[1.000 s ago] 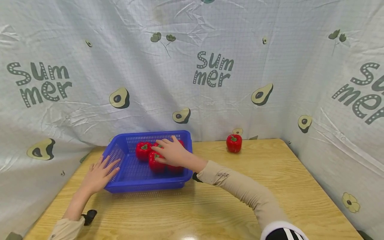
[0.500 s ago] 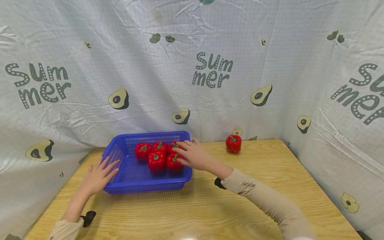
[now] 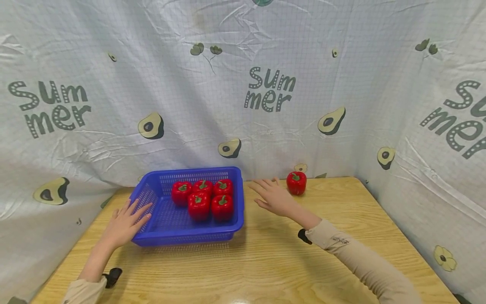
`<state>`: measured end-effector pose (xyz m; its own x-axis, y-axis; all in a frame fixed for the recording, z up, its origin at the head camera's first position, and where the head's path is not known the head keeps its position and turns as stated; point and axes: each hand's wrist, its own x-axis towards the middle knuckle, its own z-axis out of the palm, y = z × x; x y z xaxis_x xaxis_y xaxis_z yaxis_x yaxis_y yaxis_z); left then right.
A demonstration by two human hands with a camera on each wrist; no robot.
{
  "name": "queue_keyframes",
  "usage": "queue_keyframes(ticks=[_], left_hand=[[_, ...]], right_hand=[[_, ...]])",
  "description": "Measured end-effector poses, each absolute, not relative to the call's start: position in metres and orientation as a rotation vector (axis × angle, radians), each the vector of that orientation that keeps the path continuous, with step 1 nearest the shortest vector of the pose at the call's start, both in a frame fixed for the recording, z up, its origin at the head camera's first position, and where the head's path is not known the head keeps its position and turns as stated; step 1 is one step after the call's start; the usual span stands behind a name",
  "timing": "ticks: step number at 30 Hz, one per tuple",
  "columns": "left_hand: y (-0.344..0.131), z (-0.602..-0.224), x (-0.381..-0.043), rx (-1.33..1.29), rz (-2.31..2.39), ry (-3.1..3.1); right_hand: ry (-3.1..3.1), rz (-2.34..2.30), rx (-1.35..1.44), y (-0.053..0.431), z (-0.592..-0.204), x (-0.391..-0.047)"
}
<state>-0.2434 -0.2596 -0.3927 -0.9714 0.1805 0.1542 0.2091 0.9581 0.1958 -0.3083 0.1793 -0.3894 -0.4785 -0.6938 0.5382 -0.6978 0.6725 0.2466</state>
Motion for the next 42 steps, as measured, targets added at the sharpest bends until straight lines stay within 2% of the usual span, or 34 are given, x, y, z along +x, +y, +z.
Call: queue_keyframes(ticks=[10,16,23,34,42], left_hand=[[-0.260,-0.393,-0.243,-0.294,-0.320,-2.965],[-0.260,-0.393,-0.243,-0.287,-0.321,-2.973],[-0.260,-0.393,-0.244,-0.288,-0.315,-2.972],[-0.260,-0.392,-0.244,-0.287,-0.299,-2.973],[-0.259,-0.393,-0.243,-0.287,-0.300,-2.974]], right_hand=[[-2.345,0.000,0.918,0.233,-0.412,-0.334],[-2.417,-0.005,0.825,0.253,-0.414,-0.346],[-2.588,-0.045,0.640,0.265,-0.408,-0.354],[-2.671,-0.063,0.530,0.278,-0.414,-0.377],[-2.760,-0.059,0.493,0.278,-0.417,-0.379]])
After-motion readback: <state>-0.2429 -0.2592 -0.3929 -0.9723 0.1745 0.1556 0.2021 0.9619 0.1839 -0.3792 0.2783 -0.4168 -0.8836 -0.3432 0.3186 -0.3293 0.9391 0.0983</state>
